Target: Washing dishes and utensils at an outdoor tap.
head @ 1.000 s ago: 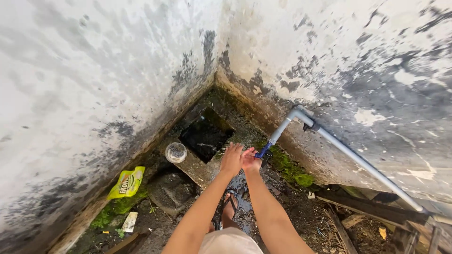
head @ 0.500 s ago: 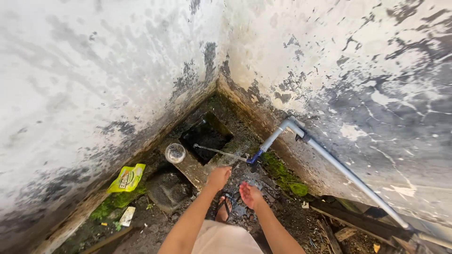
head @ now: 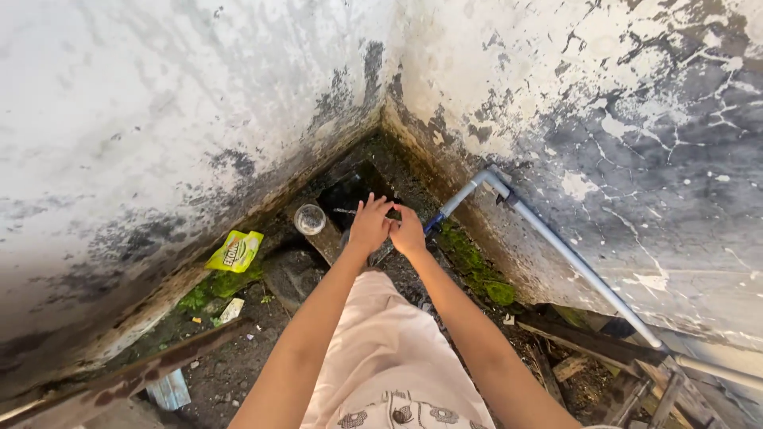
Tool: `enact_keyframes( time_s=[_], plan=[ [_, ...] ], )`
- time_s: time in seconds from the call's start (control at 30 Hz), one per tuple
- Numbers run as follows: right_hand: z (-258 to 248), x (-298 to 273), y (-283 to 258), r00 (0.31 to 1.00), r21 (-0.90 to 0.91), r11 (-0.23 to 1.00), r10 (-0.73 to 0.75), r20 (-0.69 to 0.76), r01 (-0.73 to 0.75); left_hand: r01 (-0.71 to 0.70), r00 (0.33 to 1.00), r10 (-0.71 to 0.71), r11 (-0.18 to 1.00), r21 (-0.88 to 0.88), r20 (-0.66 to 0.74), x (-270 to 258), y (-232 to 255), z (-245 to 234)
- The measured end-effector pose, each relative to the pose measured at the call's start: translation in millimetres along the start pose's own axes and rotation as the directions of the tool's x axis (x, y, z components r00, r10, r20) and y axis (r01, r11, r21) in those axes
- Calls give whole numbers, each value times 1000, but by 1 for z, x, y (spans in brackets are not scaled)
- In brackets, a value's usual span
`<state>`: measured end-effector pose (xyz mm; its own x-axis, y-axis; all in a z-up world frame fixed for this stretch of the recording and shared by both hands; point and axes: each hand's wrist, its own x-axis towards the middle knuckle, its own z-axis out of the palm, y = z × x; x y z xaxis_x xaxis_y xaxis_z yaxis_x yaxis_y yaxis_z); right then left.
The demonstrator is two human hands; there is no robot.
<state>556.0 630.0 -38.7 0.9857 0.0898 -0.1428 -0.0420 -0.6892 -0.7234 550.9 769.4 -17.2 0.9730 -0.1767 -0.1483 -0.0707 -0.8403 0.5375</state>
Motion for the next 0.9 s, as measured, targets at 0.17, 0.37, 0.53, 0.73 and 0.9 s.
enact_keyframes(
  time_s=[0.17,0.37,0.53,0.73,0.9],
  plan=[
    [1,5,-2,979,-67,991,128,157,-119,17,998,-20,999,-46,-57,-15,5,-30],
    [-4,2,-7,955,-64,977,210,211,-201,-26,999,27,999,29,-31,-20,17,-28],
    [-69,18,-35,990,-302,946,135,49,-115,-32,996,11,972,234,91,-3,32,-26],
    [-224,51,-18,868,-450,853,7,-497,-264,-18,988,-24,964,265,156,21,78,-43],
    [-275,51,31,660,-246,892,75,-747,-380,-104,986,55,939,328,158,33,103,-39]
  ],
)
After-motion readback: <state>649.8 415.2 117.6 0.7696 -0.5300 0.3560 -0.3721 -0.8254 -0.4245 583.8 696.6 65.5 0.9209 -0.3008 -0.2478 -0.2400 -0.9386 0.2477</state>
